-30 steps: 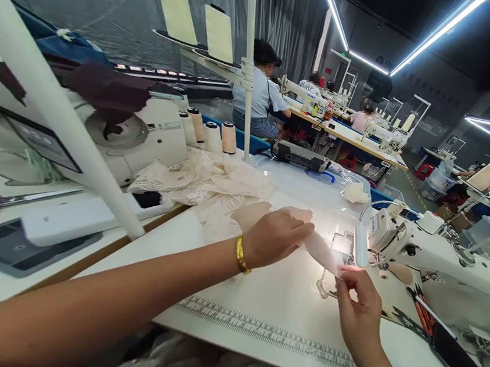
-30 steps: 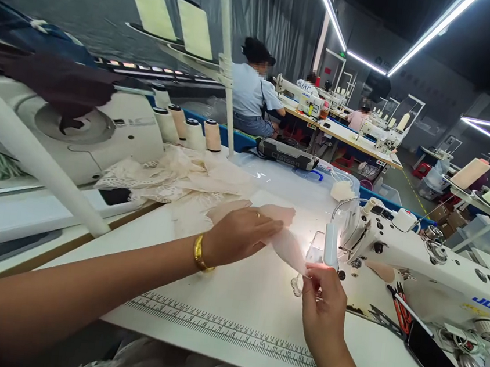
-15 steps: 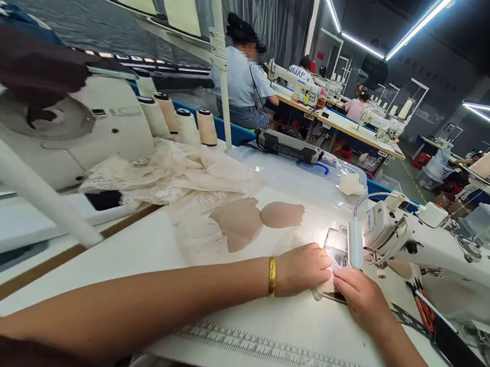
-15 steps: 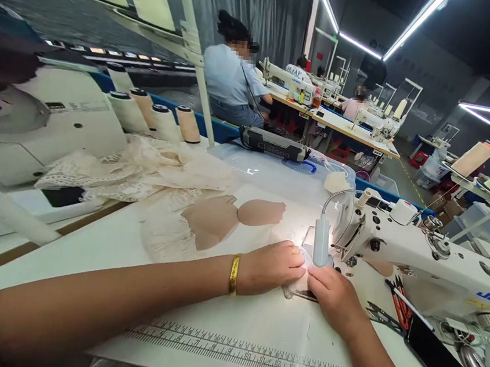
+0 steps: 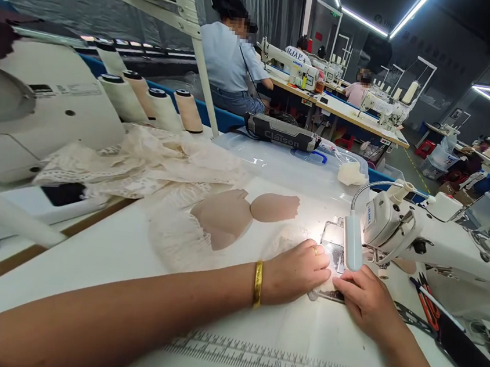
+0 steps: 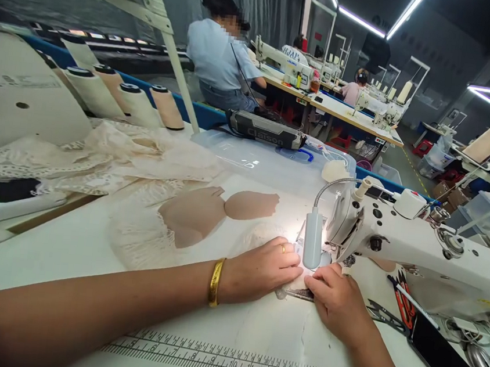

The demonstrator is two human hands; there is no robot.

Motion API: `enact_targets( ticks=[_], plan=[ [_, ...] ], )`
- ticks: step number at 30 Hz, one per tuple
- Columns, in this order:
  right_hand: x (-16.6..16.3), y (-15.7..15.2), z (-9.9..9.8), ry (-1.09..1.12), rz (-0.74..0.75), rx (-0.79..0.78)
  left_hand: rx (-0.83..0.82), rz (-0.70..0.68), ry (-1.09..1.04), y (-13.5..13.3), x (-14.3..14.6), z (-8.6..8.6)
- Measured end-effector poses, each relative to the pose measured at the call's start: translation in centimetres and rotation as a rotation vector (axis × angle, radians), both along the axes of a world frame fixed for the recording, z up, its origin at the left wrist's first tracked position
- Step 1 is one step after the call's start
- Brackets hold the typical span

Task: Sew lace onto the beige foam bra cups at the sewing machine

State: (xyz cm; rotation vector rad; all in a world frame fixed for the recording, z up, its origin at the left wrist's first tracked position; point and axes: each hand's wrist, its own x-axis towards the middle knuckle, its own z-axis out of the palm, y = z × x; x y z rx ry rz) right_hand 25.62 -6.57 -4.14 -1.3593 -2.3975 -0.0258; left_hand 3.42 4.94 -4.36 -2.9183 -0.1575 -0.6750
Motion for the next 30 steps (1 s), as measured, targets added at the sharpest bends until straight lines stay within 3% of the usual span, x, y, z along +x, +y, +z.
enact_targets(
  ticks=[13,30],
  plan=[
    [-0.3,-0.1,0.0,0.034,-0.019,-0.023,-0.063,-0.024,-0.003,-0.1,0.1,0.0],
    [0.1,0.8,-1.5,-0.038,-0.190,0.127,-0.192,-0.114,0.022,4.0,2.4,-0.9]
  ],
)
